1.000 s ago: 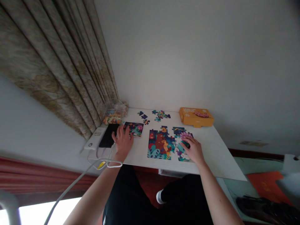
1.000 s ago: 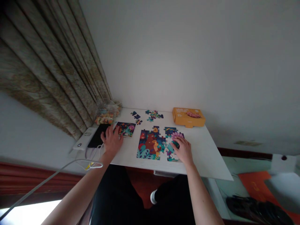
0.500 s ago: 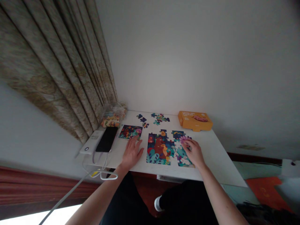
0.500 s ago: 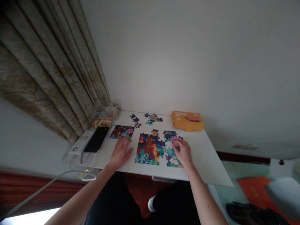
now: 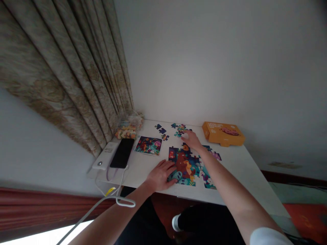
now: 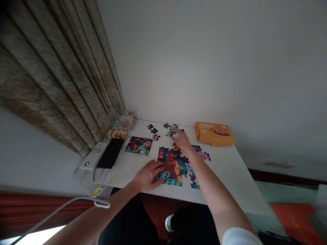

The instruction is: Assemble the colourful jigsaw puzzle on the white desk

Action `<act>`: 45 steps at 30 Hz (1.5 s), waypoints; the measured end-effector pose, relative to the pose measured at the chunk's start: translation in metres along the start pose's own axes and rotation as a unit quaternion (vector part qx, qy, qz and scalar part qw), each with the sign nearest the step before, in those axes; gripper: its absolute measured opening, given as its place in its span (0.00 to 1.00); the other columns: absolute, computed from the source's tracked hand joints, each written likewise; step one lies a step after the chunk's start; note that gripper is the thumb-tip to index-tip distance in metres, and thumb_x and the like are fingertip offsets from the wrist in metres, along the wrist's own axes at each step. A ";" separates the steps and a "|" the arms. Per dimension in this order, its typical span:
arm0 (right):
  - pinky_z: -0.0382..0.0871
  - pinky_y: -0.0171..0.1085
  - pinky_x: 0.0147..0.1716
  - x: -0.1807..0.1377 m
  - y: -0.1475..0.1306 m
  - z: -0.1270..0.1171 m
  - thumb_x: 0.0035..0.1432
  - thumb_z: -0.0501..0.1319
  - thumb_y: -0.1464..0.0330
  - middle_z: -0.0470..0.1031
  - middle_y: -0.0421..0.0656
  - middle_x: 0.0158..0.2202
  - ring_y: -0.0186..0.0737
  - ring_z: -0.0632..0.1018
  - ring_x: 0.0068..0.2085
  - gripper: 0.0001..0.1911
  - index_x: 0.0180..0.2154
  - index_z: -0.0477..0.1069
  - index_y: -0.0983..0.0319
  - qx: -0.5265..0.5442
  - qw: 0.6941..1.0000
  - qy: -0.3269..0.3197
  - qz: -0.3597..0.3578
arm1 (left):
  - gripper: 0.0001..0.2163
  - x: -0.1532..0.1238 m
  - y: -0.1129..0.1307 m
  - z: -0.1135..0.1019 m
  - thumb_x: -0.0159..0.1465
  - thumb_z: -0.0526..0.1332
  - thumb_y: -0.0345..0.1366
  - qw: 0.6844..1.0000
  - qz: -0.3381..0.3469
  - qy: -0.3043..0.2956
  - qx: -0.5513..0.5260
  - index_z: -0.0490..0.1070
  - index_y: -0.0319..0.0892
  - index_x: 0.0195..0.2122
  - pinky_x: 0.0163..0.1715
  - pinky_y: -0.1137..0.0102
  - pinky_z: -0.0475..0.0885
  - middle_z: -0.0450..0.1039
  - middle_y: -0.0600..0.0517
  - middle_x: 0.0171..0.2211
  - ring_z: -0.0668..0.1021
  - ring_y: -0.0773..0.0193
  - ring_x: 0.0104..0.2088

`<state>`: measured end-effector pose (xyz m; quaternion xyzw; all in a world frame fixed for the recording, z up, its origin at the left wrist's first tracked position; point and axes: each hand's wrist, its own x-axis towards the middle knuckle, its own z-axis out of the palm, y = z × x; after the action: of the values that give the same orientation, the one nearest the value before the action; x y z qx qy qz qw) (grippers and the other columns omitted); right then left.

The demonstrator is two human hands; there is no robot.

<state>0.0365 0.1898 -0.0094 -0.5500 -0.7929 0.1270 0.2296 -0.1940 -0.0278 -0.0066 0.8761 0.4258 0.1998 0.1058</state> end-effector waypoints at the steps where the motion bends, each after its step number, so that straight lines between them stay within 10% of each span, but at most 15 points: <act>1: 0.67 0.55 0.60 0.012 -0.004 0.002 0.63 0.61 0.59 0.72 0.49 0.62 0.55 0.71 0.63 0.25 0.60 0.70 0.57 -0.014 1.000 -0.016 0.014 | 0.21 0.000 0.000 0.000 0.67 0.63 0.47 1.000 -0.002 0.001 -0.004 0.72 0.43 0.58 0.66 0.51 0.64 0.73 0.41 0.60 0.73 0.50 0.62; 11: 0.66 0.59 0.56 0.057 -0.015 0.013 0.66 0.58 0.62 0.71 0.52 0.63 0.59 0.70 0.62 0.22 0.60 0.70 0.55 -0.117 0.986 -0.090 0.072 | 0.20 0.003 0.004 -0.005 0.66 0.63 0.45 1.000 -0.018 -0.004 -0.021 0.73 0.45 0.57 0.67 0.52 0.61 0.74 0.44 0.59 0.73 0.52 0.61; 23: 0.69 0.52 0.55 0.049 -0.001 0.014 0.55 0.67 0.63 0.75 0.53 0.51 0.54 0.76 0.51 0.23 0.53 0.74 0.60 0.015 0.999 0.041 0.008 | 0.20 0.003 0.005 -0.005 0.65 0.63 0.44 1.000 -0.022 -0.011 -0.017 0.73 0.46 0.57 0.66 0.52 0.62 0.74 0.45 0.58 0.74 0.52 0.60; 38: 0.69 0.53 0.58 -0.109 -0.019 -0.011 0.60 0.65 0.63 0.73 0.50 0.52 0.53 0.75 0.55 0.24 0.57 0.68 0.58 0.129 0.984 0.118 -0.043 | 0.18 0.002 0.000 0.000 0.67 0.62 0.40 1.000 -0.003 0.008 0.005 0.74 0.44 0.57 0.66 0.51 0.65 0.74 0.43 0.59 0.74 0.52 0.61; 45: 0.67 0.57 0.59 -0.181 0.021 -0.038 0.61 0.65 0.56 0.71 0.53 0.53 0.57 0.72 0.58 0.25 0.57 0.69 0.57 0.080 0.983 0.160 0.030 | 0.18 0.002 0.000 -0.003 0.69 0.60 0.40 1.000 0.008 0.006 0.022 0.74 0.42 0.58 0.64 0.49 0.67 0.73 0.41 0.60 0.75 0.50 0.60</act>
<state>0.1251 0.0272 -0.0266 -0.5668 -0.7160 0.1074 0.3931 -0.1939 -0.0261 -0.0034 0.8805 0.4236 0.1962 0.0824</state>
